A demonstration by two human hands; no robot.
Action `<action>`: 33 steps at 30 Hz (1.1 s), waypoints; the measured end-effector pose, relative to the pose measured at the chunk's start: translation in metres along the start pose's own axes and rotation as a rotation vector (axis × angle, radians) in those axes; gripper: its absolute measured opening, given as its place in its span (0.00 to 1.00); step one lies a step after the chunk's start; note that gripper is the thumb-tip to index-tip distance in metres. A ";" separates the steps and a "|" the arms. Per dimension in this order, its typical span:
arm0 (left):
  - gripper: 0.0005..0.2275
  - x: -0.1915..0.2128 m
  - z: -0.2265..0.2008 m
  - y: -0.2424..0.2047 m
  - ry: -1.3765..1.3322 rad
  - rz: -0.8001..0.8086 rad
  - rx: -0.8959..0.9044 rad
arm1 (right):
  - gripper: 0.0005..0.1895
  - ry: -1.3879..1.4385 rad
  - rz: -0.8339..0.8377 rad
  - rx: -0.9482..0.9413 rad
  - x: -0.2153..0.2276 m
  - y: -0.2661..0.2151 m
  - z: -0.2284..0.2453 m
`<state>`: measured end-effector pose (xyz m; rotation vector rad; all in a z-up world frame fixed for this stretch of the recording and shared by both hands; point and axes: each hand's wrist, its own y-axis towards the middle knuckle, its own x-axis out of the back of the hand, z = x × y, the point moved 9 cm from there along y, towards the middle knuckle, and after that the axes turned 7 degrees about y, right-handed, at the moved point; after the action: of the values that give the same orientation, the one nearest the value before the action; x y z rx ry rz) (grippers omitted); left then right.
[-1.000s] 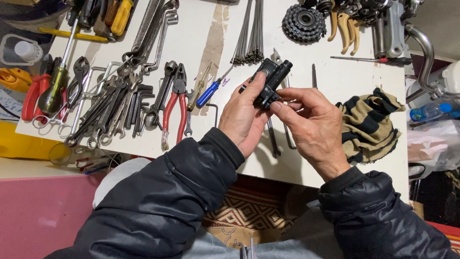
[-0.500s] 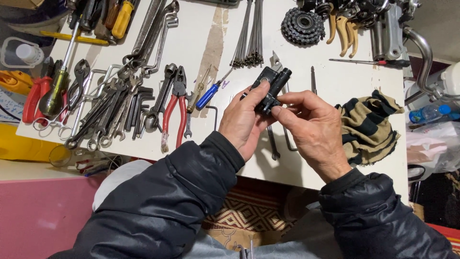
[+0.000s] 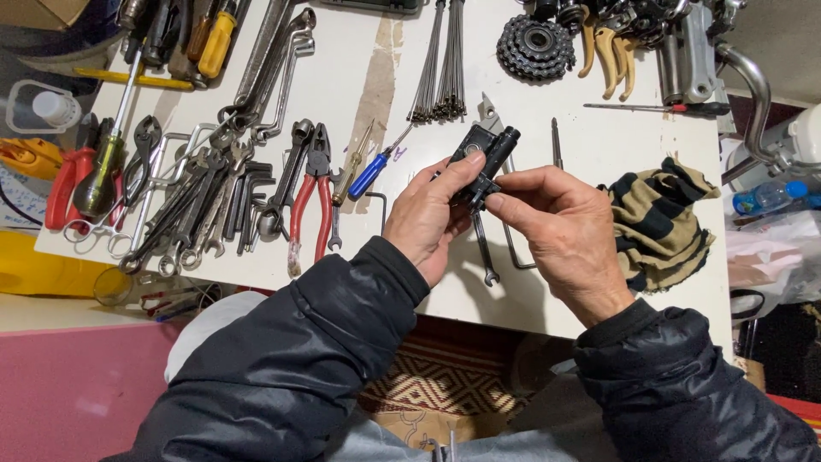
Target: The person cleans a black mechanical part using a small brush and a cloth. They scrub the part with the brush, wipe it with the cloth, and use a screwdriver to clean crevices. The person also picks up and handles small metal components on the table.
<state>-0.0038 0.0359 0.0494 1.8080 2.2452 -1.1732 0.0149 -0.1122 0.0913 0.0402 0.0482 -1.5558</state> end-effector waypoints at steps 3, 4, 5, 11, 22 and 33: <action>0.31 0.004 0.001 0.001 0.059 -0.010 0.021 | 0.14 -0.006 0.000 0.001 0.001 -0.002 0.003; 0.31 0.004 0.002 0.001 0.062 -0.009 0.023 | 0.14 -0.005 -0.003 0.000 0.002 -0.002 0.003; 0.31 0.003 0.002 0.000 0.060 -0.002 0.025 | 0.14 -0.007 0.005 0.005 0.002 -0.002 0.003; 0.29 0.000 0.004 0.000 0.038 0.042 0.053 | 0.14 0.001 0.021 0.001 0.003 -0.003 0.009; 0.26 0.002 0.004 0.001 0.037 0.048 0.054 | 0.13 0.096 0.012 -0.084 0.014 0.004 -0.005; 0.21 0.004 -0.004 0.008 -0.066 0.063 0.037 | 0.16 0.257 -0.016 -0.193 0.036 0.011 -0.012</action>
<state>0.0034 0.0422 0.0460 1.8111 2.1288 -1.2517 0.0260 -0.1471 0.0771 0.0866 0.4018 -1.5484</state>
